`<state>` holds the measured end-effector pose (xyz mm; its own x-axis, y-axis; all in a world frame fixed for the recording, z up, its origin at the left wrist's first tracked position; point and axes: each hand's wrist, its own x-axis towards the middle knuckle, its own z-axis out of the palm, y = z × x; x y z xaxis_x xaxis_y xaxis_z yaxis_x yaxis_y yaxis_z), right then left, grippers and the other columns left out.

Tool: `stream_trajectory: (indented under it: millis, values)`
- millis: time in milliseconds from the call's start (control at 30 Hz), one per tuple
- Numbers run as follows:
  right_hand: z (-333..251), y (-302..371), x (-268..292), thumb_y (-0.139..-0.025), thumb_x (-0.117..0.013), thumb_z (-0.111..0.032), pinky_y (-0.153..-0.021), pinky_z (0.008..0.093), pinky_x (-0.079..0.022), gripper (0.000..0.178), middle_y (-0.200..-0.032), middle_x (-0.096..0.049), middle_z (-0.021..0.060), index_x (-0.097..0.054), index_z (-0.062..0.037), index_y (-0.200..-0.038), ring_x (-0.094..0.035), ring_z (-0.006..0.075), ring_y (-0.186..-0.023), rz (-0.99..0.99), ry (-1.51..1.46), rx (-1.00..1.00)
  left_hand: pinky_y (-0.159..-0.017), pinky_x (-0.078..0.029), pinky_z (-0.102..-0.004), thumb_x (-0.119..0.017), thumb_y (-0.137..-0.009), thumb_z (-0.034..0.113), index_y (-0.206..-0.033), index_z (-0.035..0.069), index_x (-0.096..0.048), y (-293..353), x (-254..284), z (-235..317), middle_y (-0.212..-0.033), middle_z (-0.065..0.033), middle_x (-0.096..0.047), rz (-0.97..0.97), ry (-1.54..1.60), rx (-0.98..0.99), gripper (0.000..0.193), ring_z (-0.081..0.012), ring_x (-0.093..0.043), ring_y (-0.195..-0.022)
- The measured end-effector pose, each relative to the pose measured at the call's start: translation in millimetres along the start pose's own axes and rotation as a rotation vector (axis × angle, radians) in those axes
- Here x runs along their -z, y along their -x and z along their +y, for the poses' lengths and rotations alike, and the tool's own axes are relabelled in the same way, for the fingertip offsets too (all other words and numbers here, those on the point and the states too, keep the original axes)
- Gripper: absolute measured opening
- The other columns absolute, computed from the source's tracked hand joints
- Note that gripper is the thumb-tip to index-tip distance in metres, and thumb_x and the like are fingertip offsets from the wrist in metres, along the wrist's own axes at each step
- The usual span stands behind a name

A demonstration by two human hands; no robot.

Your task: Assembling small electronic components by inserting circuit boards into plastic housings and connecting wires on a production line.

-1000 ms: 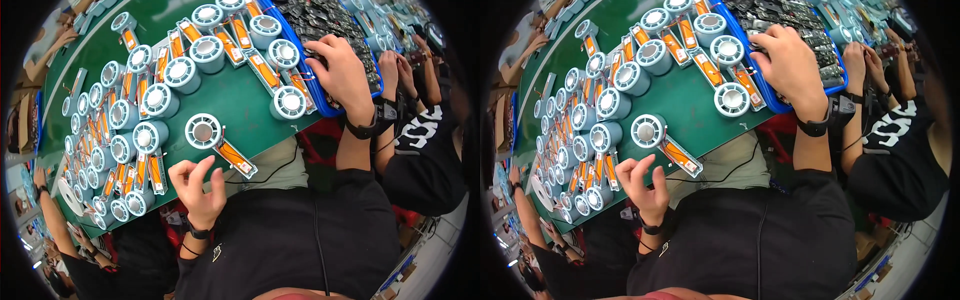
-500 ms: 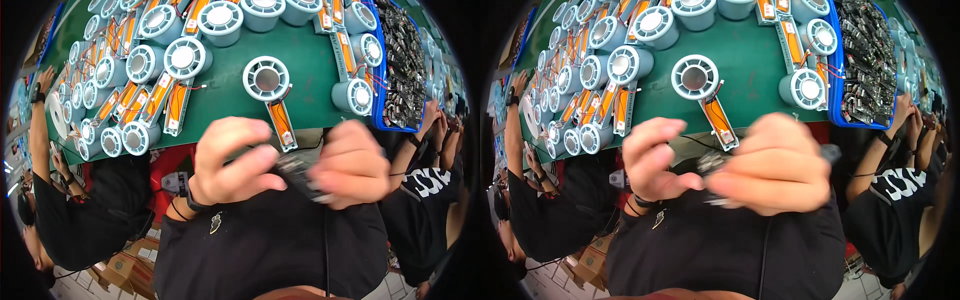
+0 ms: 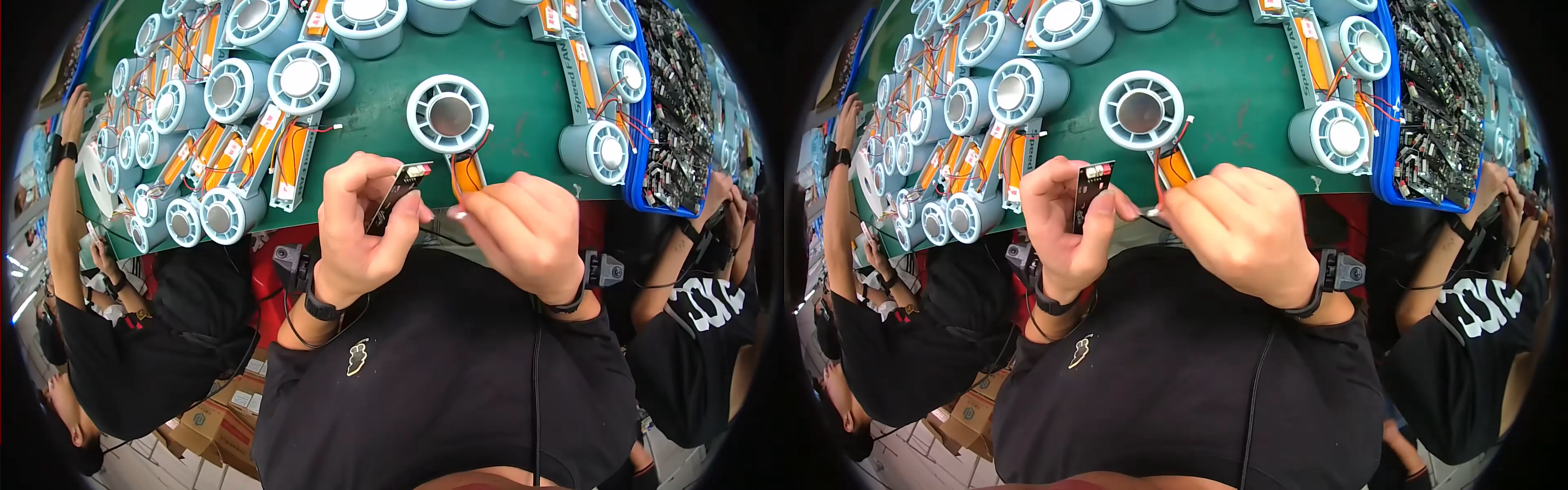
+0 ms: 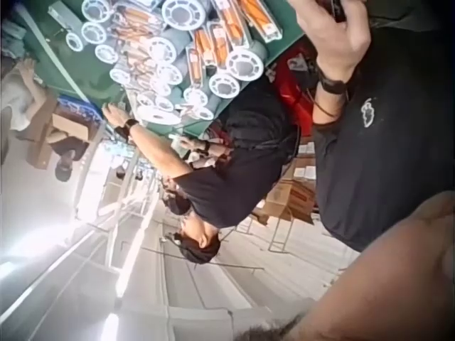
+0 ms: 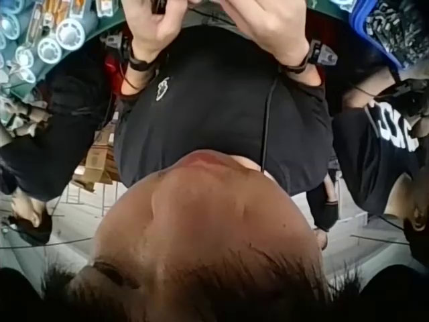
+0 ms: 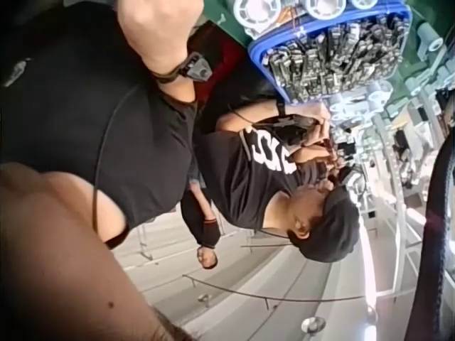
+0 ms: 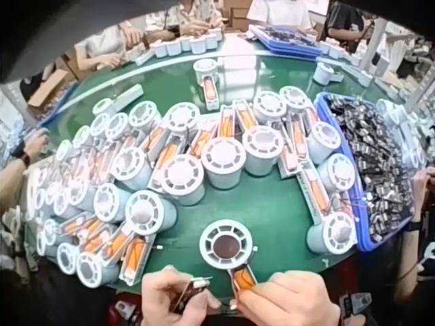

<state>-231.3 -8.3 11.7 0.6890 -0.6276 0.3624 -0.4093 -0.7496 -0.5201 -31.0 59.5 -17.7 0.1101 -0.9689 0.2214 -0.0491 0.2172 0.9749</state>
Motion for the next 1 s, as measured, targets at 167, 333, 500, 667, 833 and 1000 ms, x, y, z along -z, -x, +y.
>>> stream_trajectory:
  millis: [167,333,500,667,833,1000]
  values:
    - [9,-15,-4,-0.068,-0.083,-0.006,-0.052,0.0328,-0.046,0.023,-0.094,-0.067,0.0091,-0.071,-0.0018,-0.088,-0.060,0.0207,-0.065,0.031,-0.084,0.177,-0.070,-0.055,-0.0285,-0.053,-0.094,-0.011,-0.124,-0.001,-0.038,-8,-2,-2,-0.110,-0.0174,-0.061,0.069,0.127,0.073,0.035,-0.0164,-0.066,-0.080]
    - [15,-27,-13,-0.068,-0.080,-0.005,-0.052,0.0323,-0.048,0.023,-0.110,-0.066,0.0120,-0.072,-0.0012,-0.090,-0.061,0.0193,-0.065,0.006,-0.163,0.267,-0.071,-0.054,-0.0288,-0.048,-0.099,-0.011,-0.126,0.002,-0.033,-5,2,-6,-0.114,-0.0187,-0.057,0.030,0.164,0.133,0.034,-0.0163,-0.063,-0.079]
    - [11,-29,-6,-0.069,-0.078,-0.003,-0.059,0.0331,-0.051,0.028,-0.118,-0.064,0.0142,-0.071,0.0000,-0.097,-0.063,0.0219,-0.073,-0.106,-0.148,0.239,-0.070,-0.053,-0.0281,-0.048,-0.100,-0.009,-0.129,0.004,-0.030,1,3,-8,-0.110,-0.0177,-0.057,0.135,0.158,0.069,0.037,-0.0150,-0.060,-0.077]
    - [7,-30,8,-0.073,-0.072,0.005,-0.071,0.0354,-0.053,0.036,-0.122,-0.065,0.0153,-0.070,0.0016,-0.108,-0.065,0.0260,-0.086,-0.281,-0.336,0.118,-0.068,-0.051,-0.0269,-0.048,-0.100,-0.009,-0.131,0.006,-0.028,2,2,-3,-0.107,-0.0172,-0.058,0.163,0.225,0.086,0.040,-0.0135,-0.057,-0.074]
    - [24,-24,20,-0.074,-0.067,0.009,-0.079,0.0366,-0.054,0.040,-0.125,-0.065,0.0147,-0.069,0.0017,-0.113,-0.065,0.0290,-0.092,-0.306,-0.464,0.114,-0.065,-0.049,-0.0255,-0.047,-0.100,-0.009,-0.135,0.006,-0.028,1,3,-5,-0.105,-0.0162,-0.058,0.087,0.150,0.073,0.043,-0.0121,-0.055,-0.071]
    - [17,-32,19,-0.075,-0.066,0.010,-0.080,0.0368,-0.055,0.039,-0.116,-0.070,0.0135,-0.069,0.0013,-0.113,-0.066,0.0300,-0.095,-0.409,-0.412,0.137,-0.064,-0.047,-0.0249,-0.047,-0.100,-0.008,-0.140,0.006,-0.027,2,3,-3,-0.103,-0.0150,-0.057,0.076,0.122,0.119,0.047,-0.0114,-0.053,-0.070]
